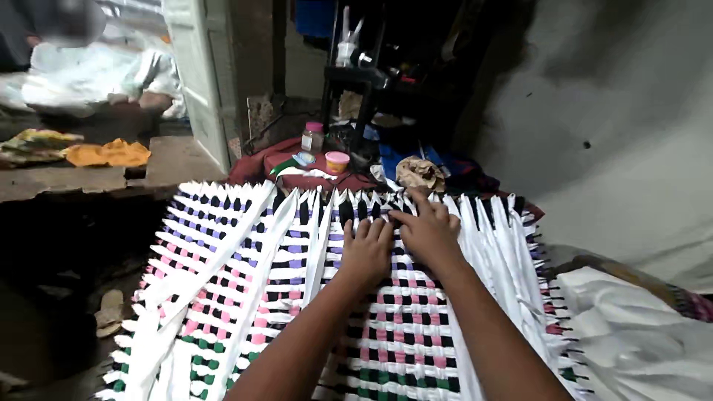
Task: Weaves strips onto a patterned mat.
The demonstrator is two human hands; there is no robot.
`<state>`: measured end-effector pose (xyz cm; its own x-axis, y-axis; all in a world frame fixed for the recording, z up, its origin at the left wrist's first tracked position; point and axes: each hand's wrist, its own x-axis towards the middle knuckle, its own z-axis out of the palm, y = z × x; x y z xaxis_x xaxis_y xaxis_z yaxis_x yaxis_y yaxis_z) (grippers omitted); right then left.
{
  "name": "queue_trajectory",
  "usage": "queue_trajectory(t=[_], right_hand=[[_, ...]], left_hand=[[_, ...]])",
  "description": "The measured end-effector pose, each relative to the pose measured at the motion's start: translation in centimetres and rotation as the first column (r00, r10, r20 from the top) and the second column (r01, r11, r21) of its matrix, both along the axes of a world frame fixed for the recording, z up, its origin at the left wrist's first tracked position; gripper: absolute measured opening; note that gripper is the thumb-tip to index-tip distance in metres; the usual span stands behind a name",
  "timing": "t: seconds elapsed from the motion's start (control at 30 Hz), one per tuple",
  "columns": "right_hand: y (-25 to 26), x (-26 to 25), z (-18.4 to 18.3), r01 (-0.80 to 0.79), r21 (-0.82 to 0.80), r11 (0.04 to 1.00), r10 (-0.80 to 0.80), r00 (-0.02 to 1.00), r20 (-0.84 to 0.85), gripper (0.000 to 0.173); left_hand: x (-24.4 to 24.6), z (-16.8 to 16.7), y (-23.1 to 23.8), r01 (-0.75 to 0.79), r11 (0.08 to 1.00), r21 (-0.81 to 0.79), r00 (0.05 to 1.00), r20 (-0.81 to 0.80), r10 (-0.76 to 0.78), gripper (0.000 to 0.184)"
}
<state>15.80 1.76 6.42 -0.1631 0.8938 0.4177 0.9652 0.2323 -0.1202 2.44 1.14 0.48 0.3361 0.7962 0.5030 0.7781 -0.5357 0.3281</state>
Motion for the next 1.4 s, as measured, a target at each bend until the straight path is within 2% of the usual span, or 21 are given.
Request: queue_trajectory(t=[0.13, 0.2, 0.27, 0.4, 0.5, 0.6, 0.67, 0.9, 1.0, 1.1, 1.17, 1.23, 1.33, 1.4], right_hand=[[-0.9, 2.2, -1.9, -0.009, 0.214, 0.977, 0.029, 0.996, -0.090, 0.035], [-1.0, 3.1, -2.2, 0.005, 0.220, 0.975, 0.012, 0.997, -0.077, 0.033], [-1.1, 3.0, -2.1, 0.022, 0.182, 0.983, -0.015, 0.999, -0.041, 0.033], [-0.7, 2.6, -2.3, 0.044, 0.173, 0.984, -0.043, 0.999, -0.010, 0.033], [-0.5, 2.8, -3.1, -0.006, 0.244, 0.970, 0.002, 1.000, 0.014, 0.031], [-0.5, 2.6, -3.1, -0.037, 0.197, 0.980, 0.027, 0.998, 0.054, 0.040], [-0.6, 2.0, -3.0, -0.005, 0.162, 0.987, -0.008, 0.997, 0.076, 0.039], [0.9, 0.9, 0.0, 0.078, 0.129, 0.989, -0.094, 0.988, 0.125, 0.035], [1.0, 0.8, 0.5, 0.067, 0.113, 0.991, -0.078, 0.992, 0.098, 0.033], [0.2, 2.3, 0.2, -0.003, 0.076, 0.997, -0.004, 0.996, 0.090, 0.041], [-0.3, 3.4, 0.2, -0.064, 0.092, 0.994, 0.063, 0.998, 0.015, 0.042], [-0.6, 4.7, -0.3, -0.097, 0.163, 0.982, 0.104, 0.994, -0.035, 0.035], [-0.7, 6.2, -0.9, -0.069, 0.189, 0.980, 0.065, 0.998, 0.026, 0.026], [-0.9, 6.4, -1.1, -0.057, 0.198, 0.979, 0.043, 0.996, 0.074, 0.026]], left_hand=[[0.6, 2.0, 0.2, 0.020, 0.973, -0.230, 1.000, -0.008, -0.023, 0.054], [1.3, 3.1, 0.1, 0.010, 0.947, -0.323, 1.000, 0.018, -0.004, 0.053], [1.9, 3.4, 0.2, -0.014, 0.938, -0.346, 0.999, 0.038, 0.030, 0.048], [2.2, 2.9, 0.0, -0.060, 0.949, -0.311, 0.998, 0.011, 0.067, 0.040], [2.2, 2.6, -0.2, -0.070, 0.953, -0.294, 0.997, 0.008, 0.076, 0.038], [2.4, 2.1, -0.2, -0.083, 0.965, -0.250, 0.996, 0.000, 0.086, 0.039], [2.4, 1.8, -0.2, -0.091, 0.968, -0.233, 0.996, -0.004, 0.093, 0.040], [1.8, 1.6, -0.7, -0.047, 0.973, -0.225, 0.998, 0.022, 0.053, 0.033], [1.8, 0.7, -1.0, -0.047, 0.991, -0.127, 0.997, 0.057, 0.055, 0.031], [2.2, 0.3, -0.9, 0.005, 0.999, 0.037, 0.999, 0.034, -0.006, 0.037], [2.1, 0.6, -0.6, 0.056, 0.998, -0.008, 0.998, 0.026, -0.056, 0.043], [2.1, 1.0, -0.2, 0.087, 0.994, -0.065, 0.995, 0.056, -0.083, 0.049], [2.9, 2.9, -0.4, 0.074, 0.966, -0.248, 0.997, 0.045, -0.065, 0.050], [3.6, 3.4, -0.3, 0.041, 0.952, -0.304, 0.999, 0.037, -0.031, 0.048]])
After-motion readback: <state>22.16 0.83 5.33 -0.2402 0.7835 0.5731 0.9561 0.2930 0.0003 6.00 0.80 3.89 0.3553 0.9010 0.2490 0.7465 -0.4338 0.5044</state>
